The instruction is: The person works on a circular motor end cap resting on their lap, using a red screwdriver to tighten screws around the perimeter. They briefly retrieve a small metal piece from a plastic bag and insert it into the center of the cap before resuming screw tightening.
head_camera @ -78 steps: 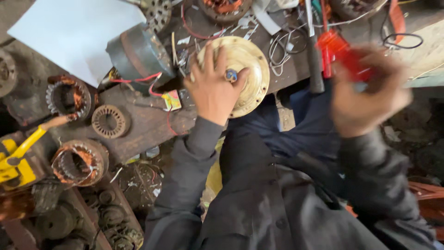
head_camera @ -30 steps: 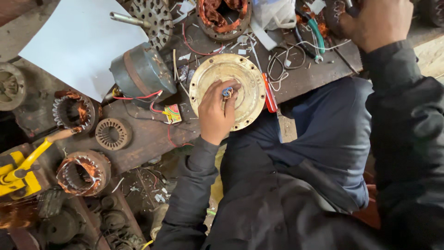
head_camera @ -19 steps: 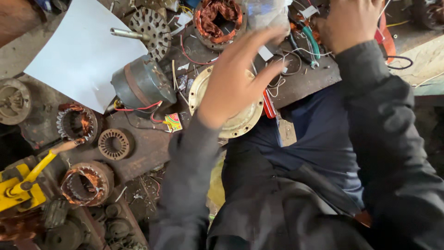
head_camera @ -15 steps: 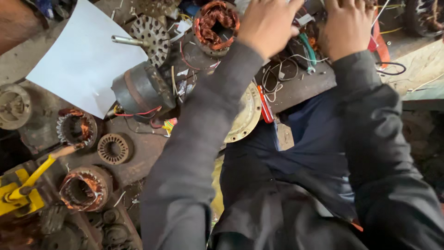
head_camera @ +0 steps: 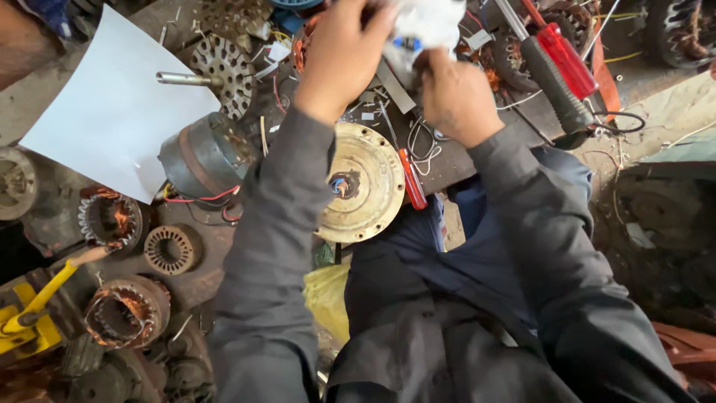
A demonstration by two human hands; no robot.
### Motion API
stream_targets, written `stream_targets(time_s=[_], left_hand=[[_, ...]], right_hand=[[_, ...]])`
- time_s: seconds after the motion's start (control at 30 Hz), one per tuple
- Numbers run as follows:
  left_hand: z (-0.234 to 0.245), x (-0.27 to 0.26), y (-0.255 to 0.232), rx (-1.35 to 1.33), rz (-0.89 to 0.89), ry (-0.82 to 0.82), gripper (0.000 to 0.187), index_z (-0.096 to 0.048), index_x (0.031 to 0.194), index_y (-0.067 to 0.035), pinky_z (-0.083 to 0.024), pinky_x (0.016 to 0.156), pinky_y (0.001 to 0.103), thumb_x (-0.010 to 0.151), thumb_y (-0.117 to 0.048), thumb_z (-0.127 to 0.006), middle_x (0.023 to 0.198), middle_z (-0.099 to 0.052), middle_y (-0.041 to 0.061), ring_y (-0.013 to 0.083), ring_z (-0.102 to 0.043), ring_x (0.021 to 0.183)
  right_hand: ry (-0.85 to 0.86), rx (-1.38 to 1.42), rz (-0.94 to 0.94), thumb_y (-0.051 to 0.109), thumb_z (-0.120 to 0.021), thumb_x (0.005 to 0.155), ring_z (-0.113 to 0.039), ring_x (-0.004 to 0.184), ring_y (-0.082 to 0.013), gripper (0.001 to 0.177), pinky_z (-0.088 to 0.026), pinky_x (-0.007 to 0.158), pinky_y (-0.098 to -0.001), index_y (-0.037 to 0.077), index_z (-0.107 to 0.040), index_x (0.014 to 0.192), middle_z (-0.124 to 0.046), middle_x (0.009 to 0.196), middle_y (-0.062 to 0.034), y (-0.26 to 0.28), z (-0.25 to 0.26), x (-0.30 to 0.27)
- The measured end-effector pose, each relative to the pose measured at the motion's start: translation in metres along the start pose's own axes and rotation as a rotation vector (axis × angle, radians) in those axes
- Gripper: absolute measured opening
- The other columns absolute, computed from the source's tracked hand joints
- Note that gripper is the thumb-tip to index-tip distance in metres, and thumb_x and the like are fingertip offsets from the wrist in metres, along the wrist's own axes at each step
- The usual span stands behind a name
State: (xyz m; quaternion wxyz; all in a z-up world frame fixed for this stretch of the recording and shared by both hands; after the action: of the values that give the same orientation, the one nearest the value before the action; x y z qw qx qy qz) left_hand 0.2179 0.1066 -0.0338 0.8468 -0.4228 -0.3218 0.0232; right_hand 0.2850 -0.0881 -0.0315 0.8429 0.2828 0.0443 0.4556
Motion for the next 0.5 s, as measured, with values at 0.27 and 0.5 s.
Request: stream_targets(time_s=[0.27,0.5], left_hand=[[0.027,-0.029,-0.065,-0.014,0.139,0.151,0.041,-0.057,0.121,-0.004,-0.054,0.070,0.033,0.092,-0.021,-0.082,0.091,-0.068,0.003,0.0162,-0.068,0.079],[0.027,-0.029,-0.066,-0.645,0.452,-0.029,0.023,-0.066,0.120,0.000,-0.049,0.070,0.028,0.111,-0.020,-0.070,0.084,-0.065,0.004,0.0108,-0.061,0.071]], right_hand=[[-0.250,0.242,0.475,-0.001,-0.058,0.091,-0.063,0.095,-0.0500,0.031,-0.053,0.081,-0.0502,-0.007,-0.057,0.122,-0.064,0.110,-0.0321,0.009,0.015,-0.013],[-0.076,-0.147,-0.192,0.015,-0.078,0.093,-0.067,0.098,-0.0426,0.027,-0.052,0.085,-0.0503,0.003,-0.066,0.113,-0.071,0.104,-0.0234,-0.029,-0.008,0.007]])
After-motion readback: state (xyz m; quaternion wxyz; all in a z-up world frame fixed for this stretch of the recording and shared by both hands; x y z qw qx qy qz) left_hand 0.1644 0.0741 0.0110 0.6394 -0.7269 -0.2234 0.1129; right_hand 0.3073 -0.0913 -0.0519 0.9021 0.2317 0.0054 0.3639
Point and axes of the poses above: each hand's wrist, its own x-axis towards the middle knuckle, its own z-axis out of the back of the hand, y = z × x, the point moved 2 cm from there along x, towards the middle knuckle
